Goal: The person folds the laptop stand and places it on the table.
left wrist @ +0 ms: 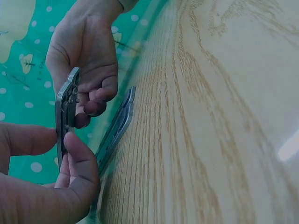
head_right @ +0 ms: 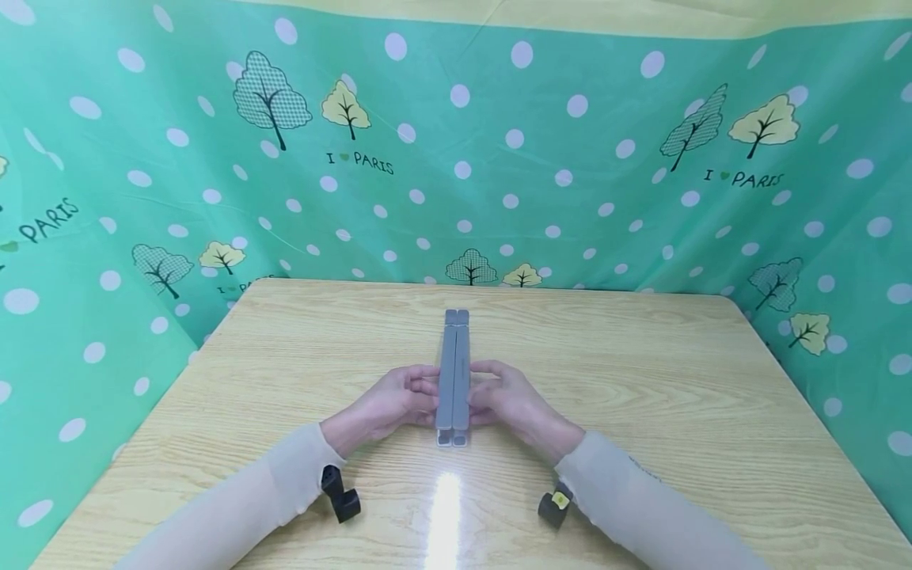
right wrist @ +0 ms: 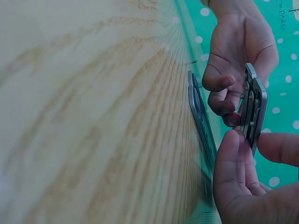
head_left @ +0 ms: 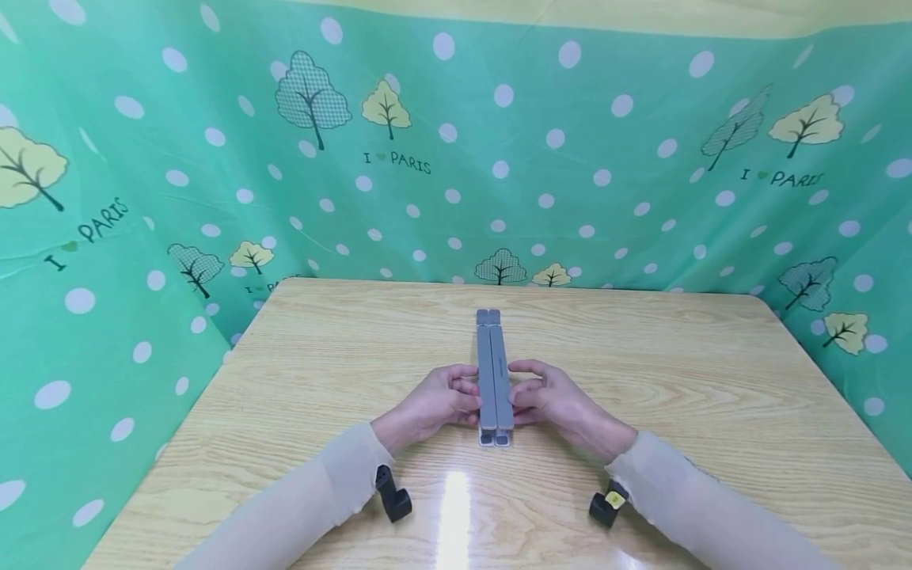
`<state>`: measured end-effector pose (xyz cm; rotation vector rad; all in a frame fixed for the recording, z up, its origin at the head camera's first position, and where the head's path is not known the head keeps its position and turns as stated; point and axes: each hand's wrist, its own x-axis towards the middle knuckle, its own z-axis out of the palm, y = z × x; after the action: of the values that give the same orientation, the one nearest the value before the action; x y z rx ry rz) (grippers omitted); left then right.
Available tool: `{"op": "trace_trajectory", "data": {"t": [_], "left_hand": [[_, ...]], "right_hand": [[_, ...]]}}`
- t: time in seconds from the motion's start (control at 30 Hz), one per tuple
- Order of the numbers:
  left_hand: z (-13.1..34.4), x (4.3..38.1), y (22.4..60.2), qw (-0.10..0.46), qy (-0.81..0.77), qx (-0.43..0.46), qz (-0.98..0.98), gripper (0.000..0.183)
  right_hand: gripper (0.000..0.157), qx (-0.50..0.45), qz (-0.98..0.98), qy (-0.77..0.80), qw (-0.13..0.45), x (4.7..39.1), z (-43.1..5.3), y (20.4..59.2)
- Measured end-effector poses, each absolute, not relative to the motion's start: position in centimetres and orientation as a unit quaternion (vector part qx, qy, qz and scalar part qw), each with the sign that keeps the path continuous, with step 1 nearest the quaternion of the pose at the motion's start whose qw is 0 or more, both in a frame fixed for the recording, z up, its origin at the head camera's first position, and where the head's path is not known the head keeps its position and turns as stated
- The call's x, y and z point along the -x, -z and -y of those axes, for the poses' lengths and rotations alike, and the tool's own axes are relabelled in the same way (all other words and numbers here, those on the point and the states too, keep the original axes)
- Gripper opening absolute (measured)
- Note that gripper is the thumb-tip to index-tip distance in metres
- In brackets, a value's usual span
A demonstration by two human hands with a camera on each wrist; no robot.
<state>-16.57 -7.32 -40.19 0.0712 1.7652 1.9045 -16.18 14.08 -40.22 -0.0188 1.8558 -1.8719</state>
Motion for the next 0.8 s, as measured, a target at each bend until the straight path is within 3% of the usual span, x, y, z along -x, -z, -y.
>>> {"op": "trace_trajectory", "data": {"t": [0.13, 0.47, 0.8], "left_hand": [[7.2, 16.8, 40.3, 0.248, -0.681, -0.035, -0.688, 0.071], [6.6, 17.3, 40.4, 0.218, -0.589, -0.064, -0.776, 0.071], [6.2, 17.8, 40.3, 0.211, -0.543, -0.085, -0.809, 0.075]], "right_hand": [[0.067, 0.007, -0.704, 0.667, 0.243, 16.3, -14.1, 40.2], [0.075, 0.010, -0.754, 0.612, 0.237, 17.1, -13.8, 40.2], [0.074, 0.019, -0.802, 0.550, 0.230, 17.6, -13.1, 40.1]]}}
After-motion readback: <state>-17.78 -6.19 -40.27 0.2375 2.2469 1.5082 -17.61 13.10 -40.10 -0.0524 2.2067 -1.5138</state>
